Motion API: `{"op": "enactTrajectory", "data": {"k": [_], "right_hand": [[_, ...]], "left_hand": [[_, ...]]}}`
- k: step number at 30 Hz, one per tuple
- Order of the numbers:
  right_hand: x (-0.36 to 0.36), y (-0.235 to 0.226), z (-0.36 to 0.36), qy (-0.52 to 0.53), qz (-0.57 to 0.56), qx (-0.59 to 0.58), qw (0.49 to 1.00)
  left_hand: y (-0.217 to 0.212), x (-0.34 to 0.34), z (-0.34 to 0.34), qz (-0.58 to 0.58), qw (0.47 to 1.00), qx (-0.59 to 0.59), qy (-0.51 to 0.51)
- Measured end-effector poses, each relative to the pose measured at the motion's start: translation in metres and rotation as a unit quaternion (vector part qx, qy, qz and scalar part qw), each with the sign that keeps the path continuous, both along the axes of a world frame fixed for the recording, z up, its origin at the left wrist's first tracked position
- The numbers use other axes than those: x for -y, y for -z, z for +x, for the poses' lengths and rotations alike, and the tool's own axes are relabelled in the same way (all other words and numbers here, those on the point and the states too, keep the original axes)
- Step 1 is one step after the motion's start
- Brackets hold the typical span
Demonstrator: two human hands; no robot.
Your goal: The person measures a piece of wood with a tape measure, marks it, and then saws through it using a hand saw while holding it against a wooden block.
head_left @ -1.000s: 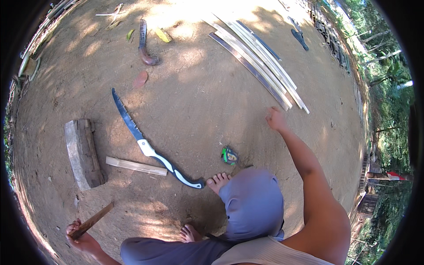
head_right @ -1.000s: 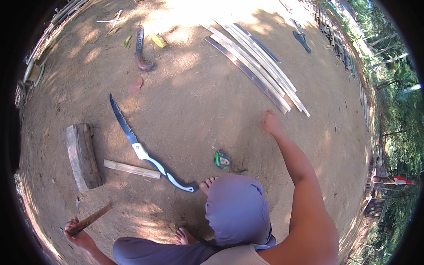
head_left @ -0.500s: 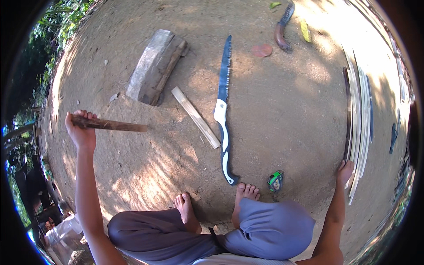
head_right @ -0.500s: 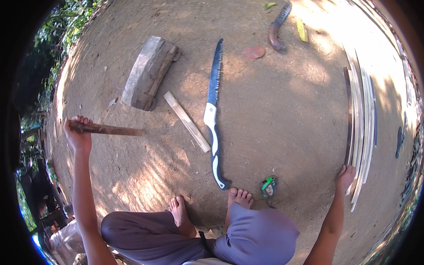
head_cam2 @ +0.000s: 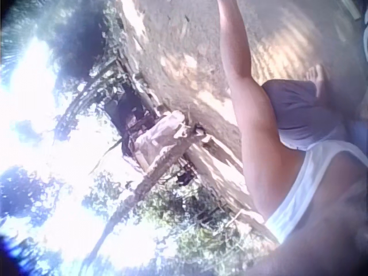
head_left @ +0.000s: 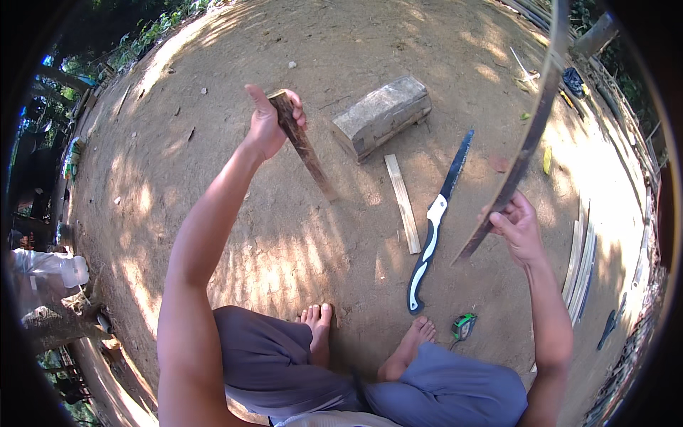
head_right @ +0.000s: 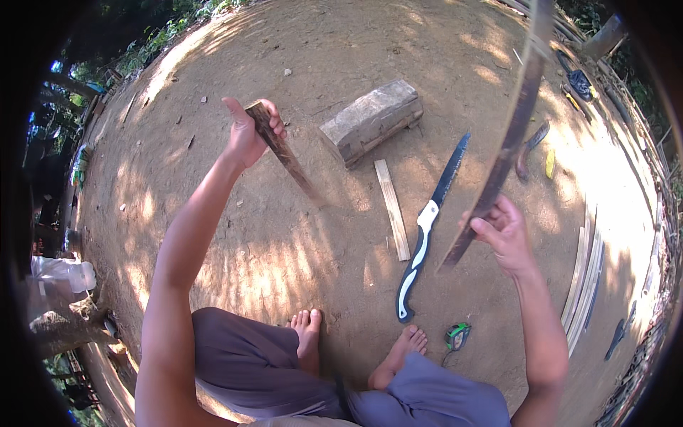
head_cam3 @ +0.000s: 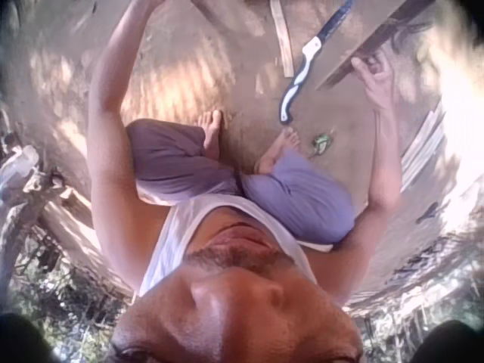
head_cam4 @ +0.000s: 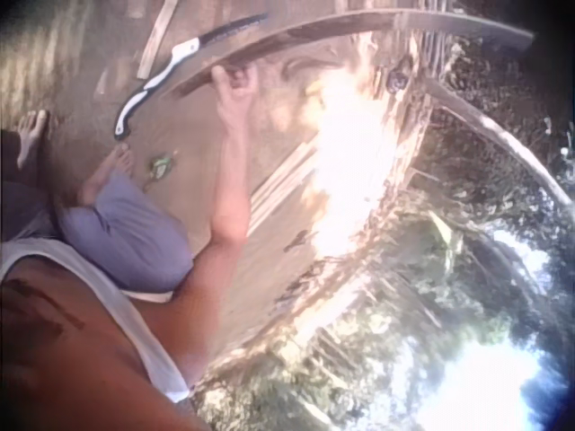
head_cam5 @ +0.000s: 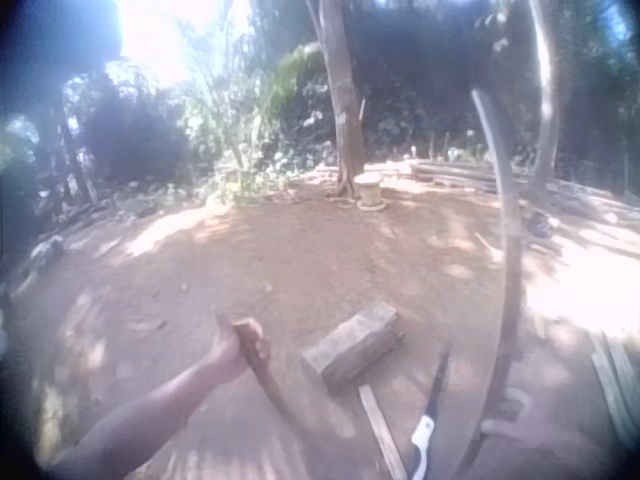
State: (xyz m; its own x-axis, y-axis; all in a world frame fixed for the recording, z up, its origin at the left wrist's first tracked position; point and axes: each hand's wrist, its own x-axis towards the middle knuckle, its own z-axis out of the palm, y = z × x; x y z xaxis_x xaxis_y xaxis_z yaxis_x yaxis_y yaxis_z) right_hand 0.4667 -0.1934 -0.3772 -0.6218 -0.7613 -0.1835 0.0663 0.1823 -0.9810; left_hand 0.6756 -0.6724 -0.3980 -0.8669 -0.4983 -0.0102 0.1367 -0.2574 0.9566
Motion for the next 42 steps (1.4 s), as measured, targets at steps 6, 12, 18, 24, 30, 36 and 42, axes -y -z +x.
{"op": "enactTrajectory", "data": {"k": [6, 12, 18, 24, 30, 36, 42], "right_hand": [[0.186, 0.002, 0.052, -0.162, -0.033, -0.039, 0.985], [0.273, 0.068, 0.094, -0.158, -0.129, 0.011, 0.979], [0.287, 0.112, 0.099, -0.143, -0.115, -0.009, 0.983], [0.302, 0.116, 0.109, -0.082, -0.169, -0.016, 0.982], [0.305, 0.138, 0.107, -0.095, -0.13, -0.065, 0.985], [0.303, 0.151, 0.107, -0.053, -0.147, -0.14, 0.978], [0.3, 0.133, 0.121, -0.062, -0.179, -0.138, 0.972]], "left_hand": [[0.011, -0.023, -0.013, -0.012, 0.999, 0.009, 0.042], [0.003, -0.024, 0.001, -0.046, 0.998, -0.019, 0.032], [-0.006, -0.017, 0.01, -0.089, 0.995, -0.038, -0.033], [-0.021, -0.048, 0.01, -0.135, 0.985, -0.031, -0.106], [-0.014, -0.065, 0.007, -0.168, 0.964, -0.017, -0.204], [0.004, -0.069, 0.002, -0.262, 0.933, -0.027, -0.244], [0.013, -0.08, -0.011, -0.213, 0.936, -0.056, -0.273]]}}
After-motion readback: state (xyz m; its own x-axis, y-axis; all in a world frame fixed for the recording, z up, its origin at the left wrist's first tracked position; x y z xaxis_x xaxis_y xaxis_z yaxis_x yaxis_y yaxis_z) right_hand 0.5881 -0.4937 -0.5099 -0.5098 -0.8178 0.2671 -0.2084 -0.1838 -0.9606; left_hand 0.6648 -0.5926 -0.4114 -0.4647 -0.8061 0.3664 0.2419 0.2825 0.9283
